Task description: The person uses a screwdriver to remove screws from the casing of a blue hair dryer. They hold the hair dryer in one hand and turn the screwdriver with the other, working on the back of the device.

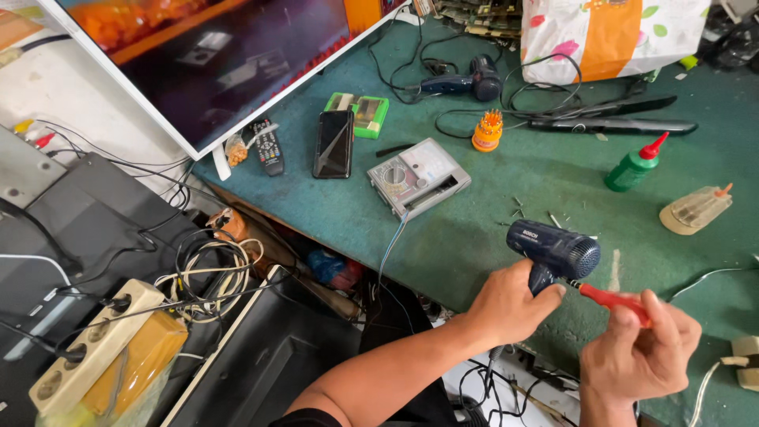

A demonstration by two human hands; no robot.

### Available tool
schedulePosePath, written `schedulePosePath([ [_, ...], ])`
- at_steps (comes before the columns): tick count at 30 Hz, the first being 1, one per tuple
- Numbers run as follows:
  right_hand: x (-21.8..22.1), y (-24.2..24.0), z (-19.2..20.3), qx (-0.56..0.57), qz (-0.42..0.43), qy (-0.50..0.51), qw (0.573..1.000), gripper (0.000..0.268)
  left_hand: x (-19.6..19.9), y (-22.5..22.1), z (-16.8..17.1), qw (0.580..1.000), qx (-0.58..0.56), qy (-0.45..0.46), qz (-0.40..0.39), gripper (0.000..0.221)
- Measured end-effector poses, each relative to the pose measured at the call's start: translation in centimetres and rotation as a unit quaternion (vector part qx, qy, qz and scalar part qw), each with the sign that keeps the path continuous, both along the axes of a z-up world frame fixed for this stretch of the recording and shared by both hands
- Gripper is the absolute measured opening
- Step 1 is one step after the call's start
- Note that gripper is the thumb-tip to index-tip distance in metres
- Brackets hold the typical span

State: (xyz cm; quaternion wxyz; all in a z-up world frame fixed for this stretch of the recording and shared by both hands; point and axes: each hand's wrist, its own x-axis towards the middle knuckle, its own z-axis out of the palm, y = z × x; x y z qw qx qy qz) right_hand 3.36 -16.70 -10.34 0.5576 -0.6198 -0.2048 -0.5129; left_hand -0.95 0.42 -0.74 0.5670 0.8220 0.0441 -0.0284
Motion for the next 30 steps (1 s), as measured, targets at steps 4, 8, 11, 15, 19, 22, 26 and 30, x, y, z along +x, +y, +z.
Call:
schedulePosePath([
  [4,-1.2,0.5,2.7,-0.068,0.084,-0.028,0.994,0.036,0.4,0.2,0.8,0.999,-0.001,0.015,0.029,0.035],
  [8,-1.2,0.9,1.9,-0.039,0.089,0.003,0.995,0.038,0.4,-0.1,-0.7,0.999,0.027,0.016,0.023,0.040],
  [11,-0.7,1.7,2.2,-0.006,0.097,0.020,0.995,0.036,0.5,0.0,-0.1,0.999,0.030,-0.011,0.033,0.040],
  [15,-1.2,1.5,2.0,0.043,0.128,0.101,0.986,0.033,0.1,0.2,0.3,0.999,-0.015,0.004,0.030,0.030],
  [19,-2.5,-0.1,4.5,-0.026,0.063,0.141,0.988,0.036,0.0,0.6,1.0,1.000,-0.021,-0.005,0.002,0.031],
  [22,-3.8,-1.4,7.6,-0.244,-0.069,0.176,0.951,0.029,0.1,0.7,1.5,0.999,-0.043,0.024,-0.009,0.033],
  [26,-5.0,-1.3,10.4,-0.342,-0.010,0.310,0.887,0.020,1.6,0.6,-0.2,1.000,0.007,0.008,0.002,0.041],
  [30,-5.6,-2.1,12.5,-0.352,0.062,0.337,0.871,0.030,2.6,0.1,-1.7,1.000,0.005,0.011,0.027,0.032],
])
